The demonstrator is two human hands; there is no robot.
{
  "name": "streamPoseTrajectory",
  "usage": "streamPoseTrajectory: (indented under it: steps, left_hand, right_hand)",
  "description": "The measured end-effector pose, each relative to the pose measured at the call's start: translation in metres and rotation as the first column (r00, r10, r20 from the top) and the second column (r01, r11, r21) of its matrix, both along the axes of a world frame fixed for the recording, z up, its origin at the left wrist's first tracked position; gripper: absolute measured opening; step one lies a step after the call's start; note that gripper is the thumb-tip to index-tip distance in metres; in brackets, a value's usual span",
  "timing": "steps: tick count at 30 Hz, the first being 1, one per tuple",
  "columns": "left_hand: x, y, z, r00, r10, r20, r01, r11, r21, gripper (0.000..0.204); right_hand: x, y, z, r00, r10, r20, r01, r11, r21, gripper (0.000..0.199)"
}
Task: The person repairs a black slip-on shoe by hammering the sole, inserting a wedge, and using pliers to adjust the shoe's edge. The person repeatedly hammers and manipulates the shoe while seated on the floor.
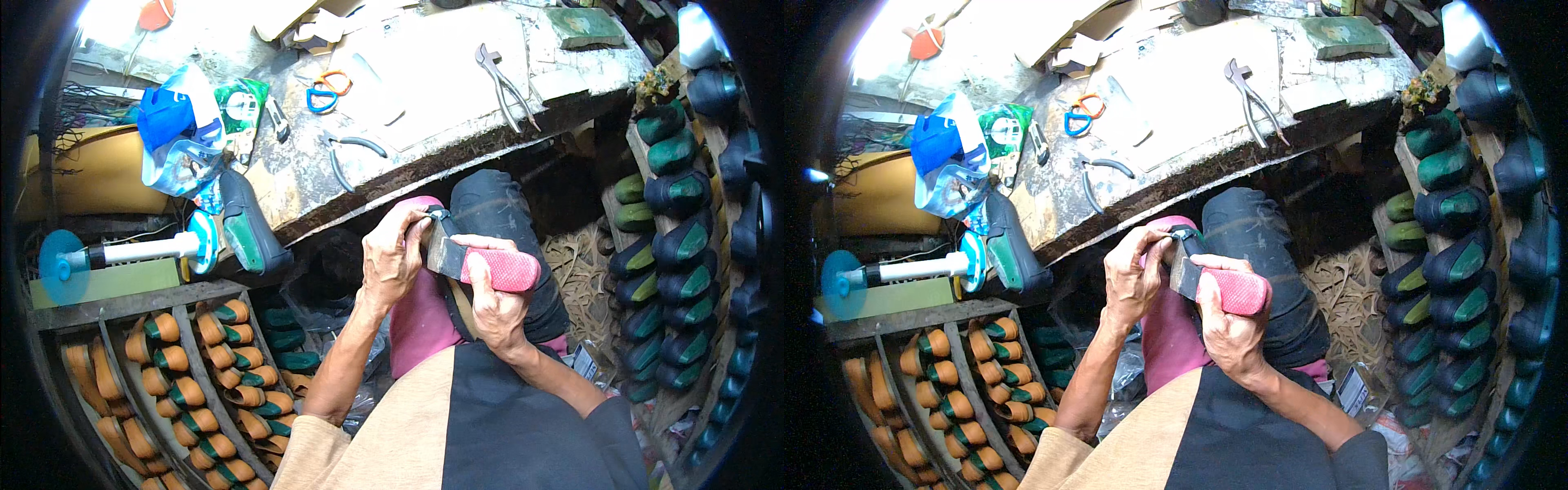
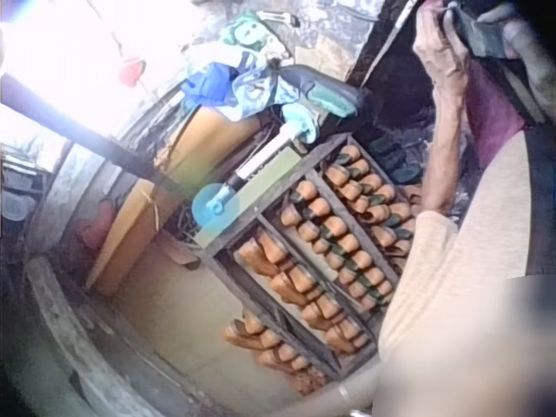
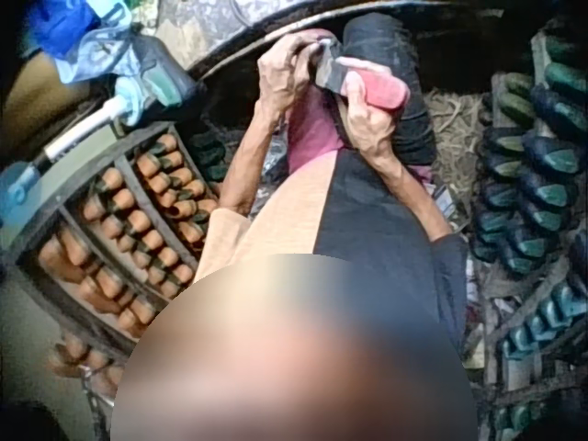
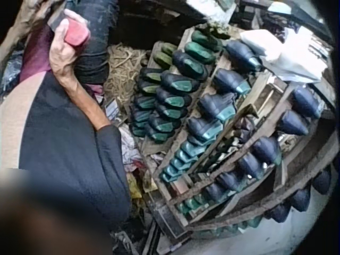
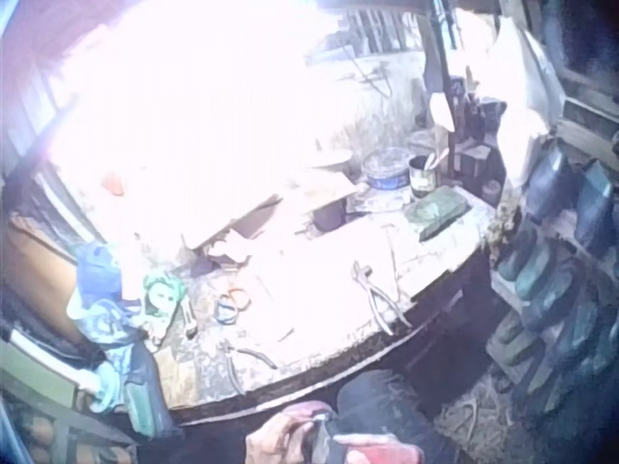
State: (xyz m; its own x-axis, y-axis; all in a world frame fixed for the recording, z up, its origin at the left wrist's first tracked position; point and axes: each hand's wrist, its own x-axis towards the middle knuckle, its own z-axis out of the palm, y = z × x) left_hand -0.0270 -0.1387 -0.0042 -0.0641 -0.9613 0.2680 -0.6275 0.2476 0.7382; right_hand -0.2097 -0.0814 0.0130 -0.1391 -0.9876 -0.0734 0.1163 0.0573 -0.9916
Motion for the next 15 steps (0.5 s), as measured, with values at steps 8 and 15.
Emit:
streamPoseTrajectory:
  steps: [8,15]
  left_hand:
    - [-0.008,0.0,0.008,0.999,-0.018,0.037,0.015,0.996,0.084,0.007]
    - [-0.015,0.005,0.013,1.0,-0.001,-0.006,0.002,0.997,0.081,0.009]
  right_hand:
    - [0.012,0.009,0.009,0.995,-0.056,-0.081,0.054,0.998,-0.035,0.022]
    - [0.011,0.012,0.0,0.982,-0.092,-0.167,0.062,0.982,-0.176,0.026]
